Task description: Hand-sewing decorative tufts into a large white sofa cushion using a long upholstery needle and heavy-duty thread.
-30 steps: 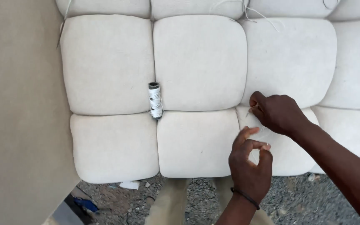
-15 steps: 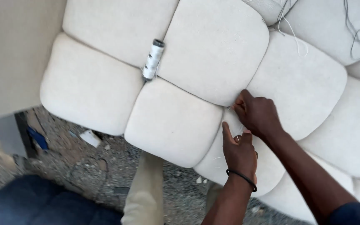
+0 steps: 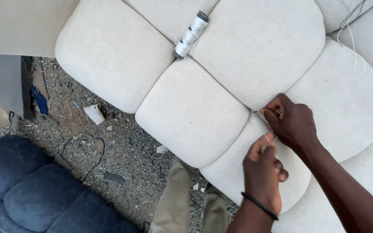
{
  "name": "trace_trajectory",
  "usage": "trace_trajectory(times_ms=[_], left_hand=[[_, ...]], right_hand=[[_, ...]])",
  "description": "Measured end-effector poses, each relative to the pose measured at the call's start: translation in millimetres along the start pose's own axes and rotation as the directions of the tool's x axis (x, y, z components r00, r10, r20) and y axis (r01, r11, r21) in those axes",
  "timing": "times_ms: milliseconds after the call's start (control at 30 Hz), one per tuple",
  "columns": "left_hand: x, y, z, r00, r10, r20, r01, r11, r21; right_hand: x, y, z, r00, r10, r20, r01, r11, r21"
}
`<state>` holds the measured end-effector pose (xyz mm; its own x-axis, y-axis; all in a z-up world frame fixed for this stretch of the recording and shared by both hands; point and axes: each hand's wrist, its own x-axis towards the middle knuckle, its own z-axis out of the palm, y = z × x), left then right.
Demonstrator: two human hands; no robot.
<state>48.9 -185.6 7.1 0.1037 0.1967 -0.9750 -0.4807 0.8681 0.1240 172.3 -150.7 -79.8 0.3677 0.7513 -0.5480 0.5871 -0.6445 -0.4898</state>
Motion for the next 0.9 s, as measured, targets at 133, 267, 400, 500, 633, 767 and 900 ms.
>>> trace_trajectory(times_ms=[133,267,400,500,633,767,900], left_hand=[[43.5,-36.5,1.7,0.699,0.641,0.317,-0.691,0.493,0.529],[37.0,-13.8,9.6,0.653,0.569,0.500,-0.745,0.366,0.558],[54.1,-11.4,8.8,0.613,0.513,0.601,-0.771,0.222,0.596],[50.6,-5.1,11.4,0.630,0.465,0.622,-0.760,0.204,0.617],[58.8,11.8,29.9,0.648,0.500,0.575,-0.752,0.298,0.588],[62.9,11.1,50.4,0.680,0.482,0.553,-0.720,0.293,0.630],[35.4,25.9,50.6,0.761,0.369,0.533,-0.636,0.264,0.725]], right_hand=[[2.4,-14.1,-17.6,0.991,0.114,0.068,-0.128,0.959,0.252],[-3.4,-29.9,-29.7,0.981,0.191,0.033,-0.183,0.857,0.483],[-2.0,-30.8,-26.2,0.991,0.134,0.021,-0.122,0.810,0.574],[-8.6,-37.6,-27.7,0.989,0.148,-0.007,-0.118,0.812,0.572],[-6.9,-29.9,-19.7,0.986,0.132,-0.101,-0.038,0.771,0.636],[4.9,-8.3,-12.5,0.989,0.069,-0.128,0.043,0.704,0.709],[3.7,-10.4,-15.7,0.980,0.169,-0.108,-0.042,0.700,0.713]])
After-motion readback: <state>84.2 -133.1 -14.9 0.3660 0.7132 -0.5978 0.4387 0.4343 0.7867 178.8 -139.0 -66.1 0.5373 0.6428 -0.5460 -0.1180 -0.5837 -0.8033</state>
